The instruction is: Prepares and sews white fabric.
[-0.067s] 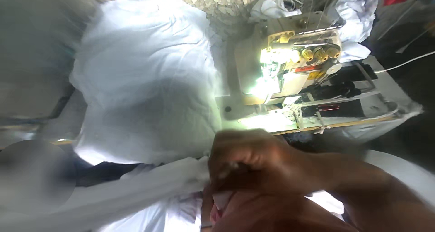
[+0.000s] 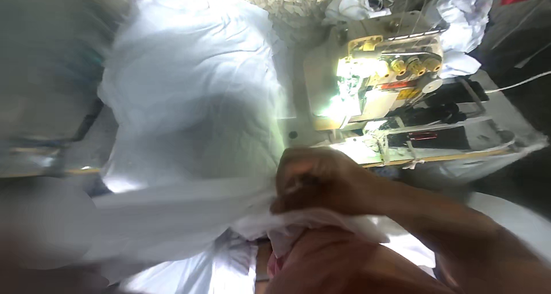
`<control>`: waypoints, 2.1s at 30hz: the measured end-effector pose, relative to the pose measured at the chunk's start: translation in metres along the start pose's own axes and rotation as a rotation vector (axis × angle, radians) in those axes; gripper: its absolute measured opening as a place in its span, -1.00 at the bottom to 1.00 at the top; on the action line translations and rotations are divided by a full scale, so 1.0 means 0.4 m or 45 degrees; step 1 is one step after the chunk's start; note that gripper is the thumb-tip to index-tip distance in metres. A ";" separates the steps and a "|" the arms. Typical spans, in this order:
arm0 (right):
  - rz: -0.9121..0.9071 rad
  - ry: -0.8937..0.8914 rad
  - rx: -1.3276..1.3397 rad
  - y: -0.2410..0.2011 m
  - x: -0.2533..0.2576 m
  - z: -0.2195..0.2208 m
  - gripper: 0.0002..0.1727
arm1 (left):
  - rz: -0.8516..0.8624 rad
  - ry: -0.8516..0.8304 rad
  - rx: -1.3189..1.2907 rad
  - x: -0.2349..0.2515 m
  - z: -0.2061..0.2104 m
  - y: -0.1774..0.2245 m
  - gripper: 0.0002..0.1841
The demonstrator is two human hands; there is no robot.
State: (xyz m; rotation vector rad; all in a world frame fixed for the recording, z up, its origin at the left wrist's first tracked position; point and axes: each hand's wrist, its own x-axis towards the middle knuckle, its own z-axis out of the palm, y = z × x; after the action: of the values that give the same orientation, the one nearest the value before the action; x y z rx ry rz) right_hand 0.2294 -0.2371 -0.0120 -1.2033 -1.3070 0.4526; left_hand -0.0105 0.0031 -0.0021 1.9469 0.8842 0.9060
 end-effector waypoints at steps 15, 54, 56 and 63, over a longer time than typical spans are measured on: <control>0.175 0.364 -0.391 0.099 -0.185 0.011 -0.82 | 0.666 -0.010 -0.402 0.003 0.262 -0.013 -0.94; 0.355 0.352 -0.323 0.099 -0.166 -0.023 -0.81 | 0.755 0.172 -0.403 -0.092 0.264 -0.002 -0.94; 0.331 0.341 -0.535 0.108 -0.178 -0.011 -0.81 | 0.738 0.173 -0.414 -0.089 0.272 -0.005 -0.95; 0.387 0.346 -0.486 0.126 -0.189 0.000 -0.83 | 0.549 0.203 -0.484 -0.082 0.289 -0.029 -0.92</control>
State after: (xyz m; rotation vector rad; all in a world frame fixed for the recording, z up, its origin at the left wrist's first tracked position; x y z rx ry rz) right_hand 0.2257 -0.2806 -0.0918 -1.7316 -1.0035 0.2458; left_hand 0.0660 -0.0606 -0.0705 1.7699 0.3377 1.3843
